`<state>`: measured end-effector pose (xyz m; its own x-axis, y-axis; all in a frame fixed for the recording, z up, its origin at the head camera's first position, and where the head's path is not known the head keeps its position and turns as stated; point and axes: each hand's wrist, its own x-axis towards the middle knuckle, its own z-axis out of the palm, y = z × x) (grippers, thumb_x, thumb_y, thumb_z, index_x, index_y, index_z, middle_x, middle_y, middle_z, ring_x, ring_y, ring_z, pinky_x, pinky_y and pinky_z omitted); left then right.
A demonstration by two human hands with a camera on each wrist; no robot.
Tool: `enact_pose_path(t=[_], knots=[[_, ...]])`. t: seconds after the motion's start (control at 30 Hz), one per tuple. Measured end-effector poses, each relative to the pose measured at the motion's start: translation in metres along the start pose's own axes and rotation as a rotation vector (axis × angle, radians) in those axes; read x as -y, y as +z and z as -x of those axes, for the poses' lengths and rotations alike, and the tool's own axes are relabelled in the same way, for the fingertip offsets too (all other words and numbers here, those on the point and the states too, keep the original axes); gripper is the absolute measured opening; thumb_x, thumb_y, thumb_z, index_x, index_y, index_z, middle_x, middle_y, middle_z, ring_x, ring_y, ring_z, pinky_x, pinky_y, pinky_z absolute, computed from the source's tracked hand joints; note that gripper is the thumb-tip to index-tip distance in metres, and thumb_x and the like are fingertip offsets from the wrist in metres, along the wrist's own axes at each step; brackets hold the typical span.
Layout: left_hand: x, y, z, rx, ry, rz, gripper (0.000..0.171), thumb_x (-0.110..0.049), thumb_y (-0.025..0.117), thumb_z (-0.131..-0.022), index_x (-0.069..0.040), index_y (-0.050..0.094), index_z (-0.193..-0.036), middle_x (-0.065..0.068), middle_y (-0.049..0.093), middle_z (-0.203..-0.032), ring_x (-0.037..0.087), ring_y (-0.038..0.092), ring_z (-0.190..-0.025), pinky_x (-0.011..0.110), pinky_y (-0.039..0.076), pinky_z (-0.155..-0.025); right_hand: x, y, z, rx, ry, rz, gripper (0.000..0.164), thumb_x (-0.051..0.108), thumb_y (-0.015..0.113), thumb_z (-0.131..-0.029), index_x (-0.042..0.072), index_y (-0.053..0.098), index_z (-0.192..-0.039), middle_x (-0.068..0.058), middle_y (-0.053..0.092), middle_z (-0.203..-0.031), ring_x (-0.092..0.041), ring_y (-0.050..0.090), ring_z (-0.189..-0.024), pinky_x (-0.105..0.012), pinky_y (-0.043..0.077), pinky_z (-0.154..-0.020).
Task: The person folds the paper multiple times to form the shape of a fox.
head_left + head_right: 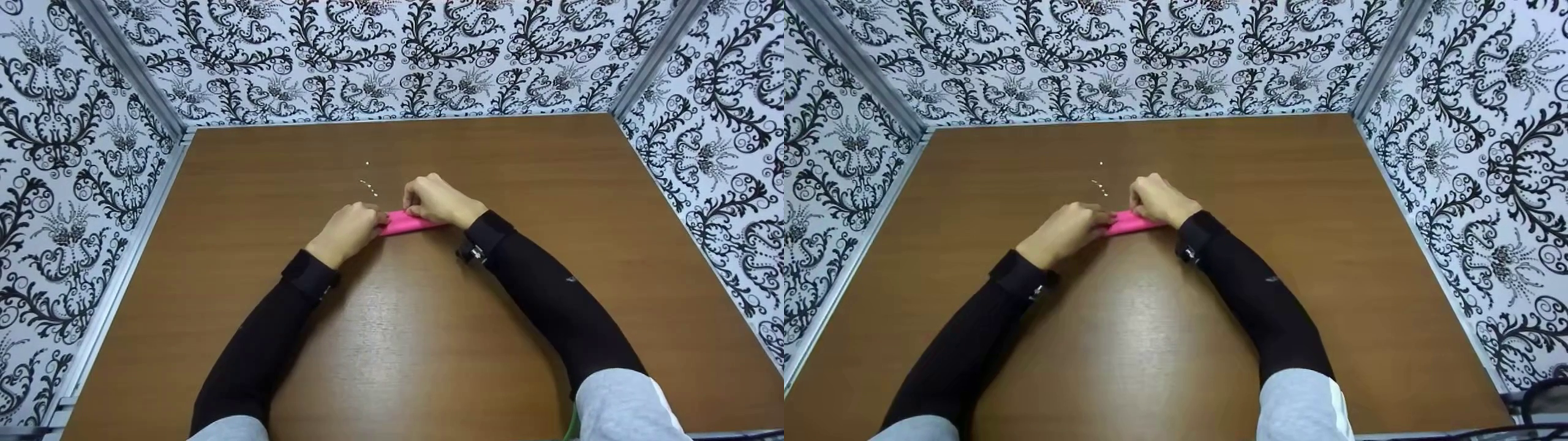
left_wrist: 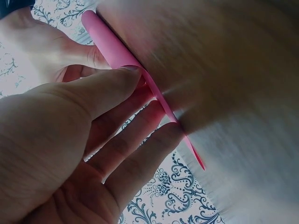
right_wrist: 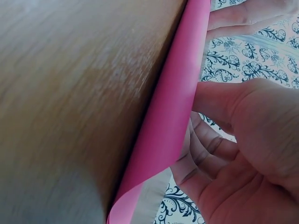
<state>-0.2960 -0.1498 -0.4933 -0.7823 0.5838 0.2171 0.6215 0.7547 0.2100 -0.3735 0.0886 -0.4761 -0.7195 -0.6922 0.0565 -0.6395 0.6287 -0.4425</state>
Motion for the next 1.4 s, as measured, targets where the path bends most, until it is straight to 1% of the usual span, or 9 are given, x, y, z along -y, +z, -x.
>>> enact_pose_path(t=[0.33, 0.77, 1.0, 1.03, 1.13, 1.17, 1.3, 1.37, 1.4], knots=[[0.0, 0.0, 0.0, 0.01, -0.006, 0.002, 0.01, -0.01, 0.08, -0.109, -0.005, 0.089, -0.108, 0.015, 0.086, -0.107, 0.039, 0.085, -0.103, 0.055, 0.07, -0.09, -0.001, 0.002, 0.001, -0.005, 0.029, -0.012, 0.009, 0.009, 0.084, -0.104, 0.005, 0.088, -0.112, -0.014, 0.089, -0.108, -0.034, 0.083, -0.103, -0.05, 0.068, -0.099], [-0.001, 0.0, -0.001, 0.002, -0.011, 0.004, 0.012, -0.006, 0.077, -0.109, -0.005, 0.088, -0.105, 0.014, 0.085, -0.103, 0.04, 0.085, -0.098, 0.056, 0.07, -0.086, 0.001, 0.004, 0.007, -0.026, 0.008, 0.019, 0.011, 0.009, 0.084, -0.105, 0.003, 0.088, -0.112, -0.016, 0.088, -0.11, -0.037, 0.081, -0.104, -0.053, 0.066, -0.097], [-0.001, 0.0, 0.002, -0.022, 0.003, -0.006, 0.01, -0.005, 0.079, -0.108, -0.005, 0.086, -0.103, 0.015, 0.084, -0.099, 0.039, 0.083, -0.093, 0.056, 0.069, -0.083, -0.003, 0.008, 0.008, -0.05, -0.049, 0.017, 0.008, 0.004, 0.084, -0.101, 0.001, 0.088, -0.107, -0.017, 0.088, -0.105, -0.04, 0.082, -0.102, -0.057, 0.066, -0.096], [-0.001, 0.001, 0.002, -0.023, 0.001, -0.006, 0.01, -0.006, 0.079, -0.109, -0.005, 0.087, -0.103, 0.015, 0.084, -0.1, 0.039, 0.083, -0.093, 0.057, 0.069, -0.083, -0.014, 0.012, 0.005, -0.062, -0.067, 0.006, 0.007, 0.008, 0.084, -0.101, 0.005, 0.089, -0.105, -0.013, 0.089, -0.104, -0.037, 0.083, -0.101, -0.054, 0.067, -0.095], [-0.001, 0.001, 0.001, -0.021, -0.002, 0.0, 0.011, -0.006, 0.078, -0.109, -0.006, 0.087, -0.103, 0.015, 0.084, -0.1, 0.04, 0.084, -0.094, 0.058, 0.069, -0.083, -0.014, 0.012, 0.004, -0.063, -0.069, 0.004, 0.008, 0.008, 0.083, -0.101, 0.005, 0.089, -0.106, -0.013, 0.089, -0.106, -0.037, 0.083, -0.103, -0.054, 0.067, -0.097], [0.009, 0.011, -0.001, -0.034, 0.007, 0.008, 0.012, -0.009, 0.077, -0.11, -0.008, 0.087, -0.102, 0.012, 0.084, -0.099, 0.037, 0.084, -0.093, 0.055, 0.069, -0.082, -0.014, 0.012, 0.004, -0.061, -0.063, 0.003, 0.009, 0.008, 0.084, -0.101, 0.004, 0.089, -0.108, -0.014, 0.089, -0.107, -0.037, 0.083, -0.104, -0.053, 0.068, -0.098], [0.01, 0.011, -0.001, -0.036, 0.009, 0.015, 0.012, -0.008, 0.078, -0.109, -0.007, 0.086, -0.101, 0.012, 0.084, -0.099, 0.037, 0.083, -0.092, 0.056, 0.069, -0.082, -0.002, 0.008, 0.007, -0.046, -0.03, 0.007, 0.012, 0.002, 0.084, -0.101, 0.002, 0.086, -0.113, -0.017, 0.088, -0.112, -0.039, 0.084, -0.106, -0.053, 0.068, -0.1], [0.01, 0.011, -0.001, -0.032, 0.006, 0.013, 0.012, -0.008, 0.078, -0.109, -0.007, 0.086, -0.101, 0.012, 0.084, -0.099, 0.037, 0.083, -0.092, 0.056, 0.069, -0.082, -0.002, 0.008, 0.007, -0.043, -0.027, -0.001, 0.012, 0.002, 0.084, -0.101, 0.002, 0.085, -0.114, -0.017, 0.088, -0.112, -0.039, 0.084, -0.105, -0.052, 0.069, -0.099], [0.0, 0.001, 0.001, -0.017, -0.005, 0.004, 0.01, -0.006, 0.078, -0.108, -0.005, 0.086, -0.103, 0.015, 0.084, -0.101, 0.04, 0.083, -0.094, 0.058, 0.069, -0.084, -0.002, 0.007, 0.007, -0.042, -0.027, -0.004, 0.012, 0.002, 0.085, -0.101, 0.002, 0.085, -0.113, -0.017, 0.088, -0.111, -0.039, 0.083, -0.104, -0.052, 0.069, -0.099]])
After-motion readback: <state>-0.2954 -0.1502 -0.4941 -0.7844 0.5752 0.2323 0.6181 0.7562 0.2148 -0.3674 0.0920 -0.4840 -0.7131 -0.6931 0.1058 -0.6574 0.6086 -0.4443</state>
